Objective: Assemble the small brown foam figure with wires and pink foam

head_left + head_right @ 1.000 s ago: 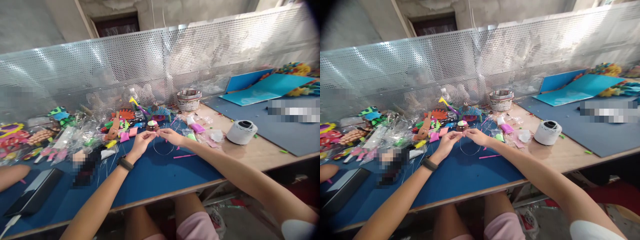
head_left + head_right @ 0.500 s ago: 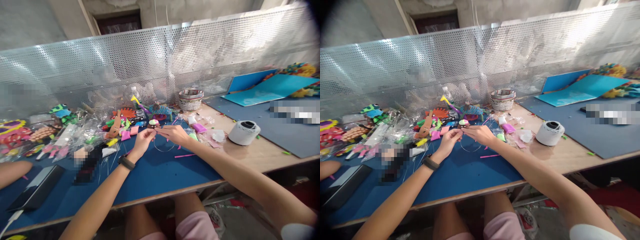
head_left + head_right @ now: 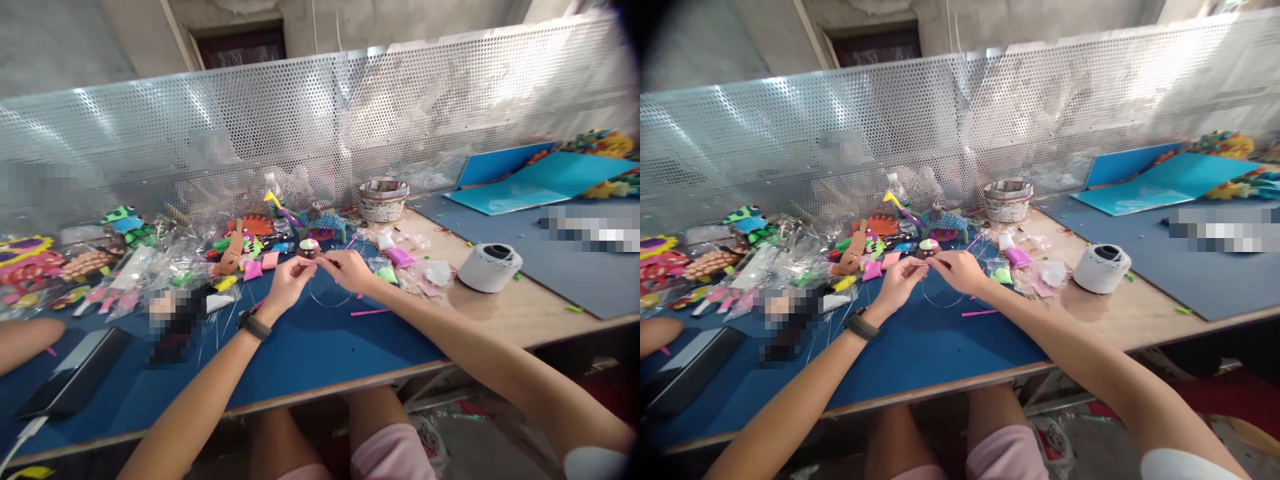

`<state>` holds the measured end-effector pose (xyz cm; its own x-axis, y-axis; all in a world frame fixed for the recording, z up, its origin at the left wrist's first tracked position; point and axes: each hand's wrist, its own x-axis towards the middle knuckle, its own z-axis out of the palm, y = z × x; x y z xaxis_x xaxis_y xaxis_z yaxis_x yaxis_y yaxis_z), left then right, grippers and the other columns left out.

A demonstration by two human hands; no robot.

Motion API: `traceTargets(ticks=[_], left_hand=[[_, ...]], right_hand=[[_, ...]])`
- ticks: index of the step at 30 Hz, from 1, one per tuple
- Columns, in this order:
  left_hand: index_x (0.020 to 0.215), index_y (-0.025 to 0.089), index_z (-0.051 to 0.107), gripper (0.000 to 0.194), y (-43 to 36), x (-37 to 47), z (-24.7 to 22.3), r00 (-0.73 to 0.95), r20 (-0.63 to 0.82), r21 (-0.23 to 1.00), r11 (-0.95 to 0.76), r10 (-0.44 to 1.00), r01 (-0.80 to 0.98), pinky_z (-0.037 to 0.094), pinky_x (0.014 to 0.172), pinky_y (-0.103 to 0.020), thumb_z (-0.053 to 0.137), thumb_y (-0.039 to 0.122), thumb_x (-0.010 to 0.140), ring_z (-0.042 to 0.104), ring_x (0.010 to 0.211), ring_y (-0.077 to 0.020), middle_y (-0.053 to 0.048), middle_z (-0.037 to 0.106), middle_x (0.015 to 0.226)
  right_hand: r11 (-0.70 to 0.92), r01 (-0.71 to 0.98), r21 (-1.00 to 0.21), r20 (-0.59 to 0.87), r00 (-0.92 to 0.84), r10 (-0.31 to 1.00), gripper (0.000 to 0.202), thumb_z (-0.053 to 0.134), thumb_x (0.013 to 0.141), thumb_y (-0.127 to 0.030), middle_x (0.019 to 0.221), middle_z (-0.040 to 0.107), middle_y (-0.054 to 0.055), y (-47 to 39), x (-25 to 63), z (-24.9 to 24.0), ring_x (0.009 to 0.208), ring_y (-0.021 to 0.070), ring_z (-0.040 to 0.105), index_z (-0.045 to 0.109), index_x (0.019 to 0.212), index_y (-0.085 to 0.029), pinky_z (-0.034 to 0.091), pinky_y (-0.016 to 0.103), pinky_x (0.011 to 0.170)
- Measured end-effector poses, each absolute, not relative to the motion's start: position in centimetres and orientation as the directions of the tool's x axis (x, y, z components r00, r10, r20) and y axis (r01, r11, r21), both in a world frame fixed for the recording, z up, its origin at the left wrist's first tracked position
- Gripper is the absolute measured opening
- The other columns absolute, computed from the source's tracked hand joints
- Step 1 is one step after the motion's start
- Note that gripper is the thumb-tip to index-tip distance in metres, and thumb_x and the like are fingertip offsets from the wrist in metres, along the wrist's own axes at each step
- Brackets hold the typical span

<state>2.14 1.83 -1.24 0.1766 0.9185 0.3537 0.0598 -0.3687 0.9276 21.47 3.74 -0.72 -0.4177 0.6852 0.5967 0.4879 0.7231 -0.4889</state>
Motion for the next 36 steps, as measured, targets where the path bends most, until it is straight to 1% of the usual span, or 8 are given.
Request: traceTargets(ticks=[4,7,10,15,19,23,30,36], left_hand=[[0.088,0.017,0.071,0.022,1.6,2.5,-1.4,0.192,0.391,0.904,-0.415,0.900,0.104,0.048,0.071,-0.027,0.073,0.039,0.083,0.064,0.075,-0.0167,-0.005,0.071,0.080],[0.088,0.017,0.072,0.024,1.8,2.7,-1.6,0.183,0.382,0.910,-0.404,0.906,0.098,0.048,0.070,-0.028,0.074,0.040,0.081,0.064,0.074,-0.0176,-0.006,0.072,0.081],[0.087,0.016,0.072,0.026,2.2,2.5,-1.9,0.127,0.361,0.924,-0.372,0.924,0.082,0.048,0.068,-0.027,0.075,0.041,0.080,0.062,0.072,-0.0165,-0.006,0.071,0.080],[0.088,0.015,0.071,0.030,2.9,2.1,-2.3,0.060,0.282,0.959,-0.281,0.958,-0.029,0.048,0.069,-0.027,0.077,0.042,0.076,0.060,0.069,-0.0138,-0.003,0.068,0.078],[0.089,0.015,0.071,0.031,3.0,2.1,-2.4,0.075,0.259,0.965,-0.254,0.963,-0.069,0.048,0.071,-0.027,0.078,0.042,0.075,0.059,0.069,-0.0128,-0.002,0.067,0.077],[0.088,0.015,0.071,0.031,3.0,2.0,-2.3,0.071,0.285,0.958,-0.283,0.956,-0.041,0.048,0.071,-0.027,0.078,0.042,0.076,0.060,0.069,-0.0130,-0.002,0.067,0.076],[0.089,0.015,0.072,0.031,2.9,1.8,-2.0,0.079,0.326,0.940,-0.332,0.942,0.077,0.049,0.069,-0.028,0.076,0.043,0.078,0.061,0.071,-0.0148,-0.004,0.069,0.079],[0.089,0.015,0.072,0.028,2.9,1.7,-2.0,0.119,0.355,0.926,-0.366,0.927,0.095,0.049,0.071,-0.029,0.074,0.041,0.081,0.062,0.074,-0.0156,-0.006,0.071,0.083]], right_hand=[[0.433,0.278,-0.858,0.338,-0.328,0.882,0.051,0.048,0.095,-0.058,0.055,0.051,-0.001,4.2,20.3,-1.2,0.051,0.0108,0.046,0.063,0.069,-0.016,0.038,0.024,0.051],[0.169,0.132,-0.977,0.116,-0.337,0.934,0.049,0.054,0.090,-0.060,0.048,0.039,-0.006,4.7,19.8,-1.8,0.044,0.0090,0.036,0.060,0.068,-0.017,0.039,0.025,0.048],[0.268,0.212,-0.940,0.198,-0.302,0.933,0.049,0.049,0.093,-0.060,0.051,0.045,-0.004,4.7,20.0,-1.9,0.046,0.0101,0.042,0.066,0.080,-0.016,0.041,0.025,0.050],[0.659,0.514,-0.550,0.571,-0.345,0.745,0.036,0.052,0.099,-0.044,0.088,0.074,0.003,4.0,21.1,-1.4,0.072,0.0148,0.066,0.066,0.125,-0.023,0.047,0.025,0.067],[0.728,0.595,-0.341,0.606,-0.453,0.654,0.036,0.043,0.104,-0.038,0.122,0.071,0.004,3.9,21.6,-1.4,0.100,0.0185,0.069,0.064,0.133,-0.030,0.050,0.025,0.077],[0.727,0.634,-0.264,0.582,-0.496,0.644,0.039,0.039,0.106,-0.036,0.125,0.070,0.004,3.8,21.6,-1.3,0.101,0.0190,0.070,0.060,0.137,-0.029,0.050,0.025,0.073],[0.695,0.639,-0.331,0.541,-0.474,0.694,0.032,0.041,0.105,-0.032,0.117,0.072,0.007,3.7,21.1,-1.2,0.103,0.0205,0.068,0.068,0.119,-0.024,0.048,0.027,0.079],[0.636,0.416,-0.650,0.443,-0.473,0.761,0.030,0.042,0.101,-0.031,0.090,0.070,0.003,4.1,20.8,-1.3,0.078,0.0149,0.060,0.069,0.094,-0.020,0.042,0.026,0.074]])
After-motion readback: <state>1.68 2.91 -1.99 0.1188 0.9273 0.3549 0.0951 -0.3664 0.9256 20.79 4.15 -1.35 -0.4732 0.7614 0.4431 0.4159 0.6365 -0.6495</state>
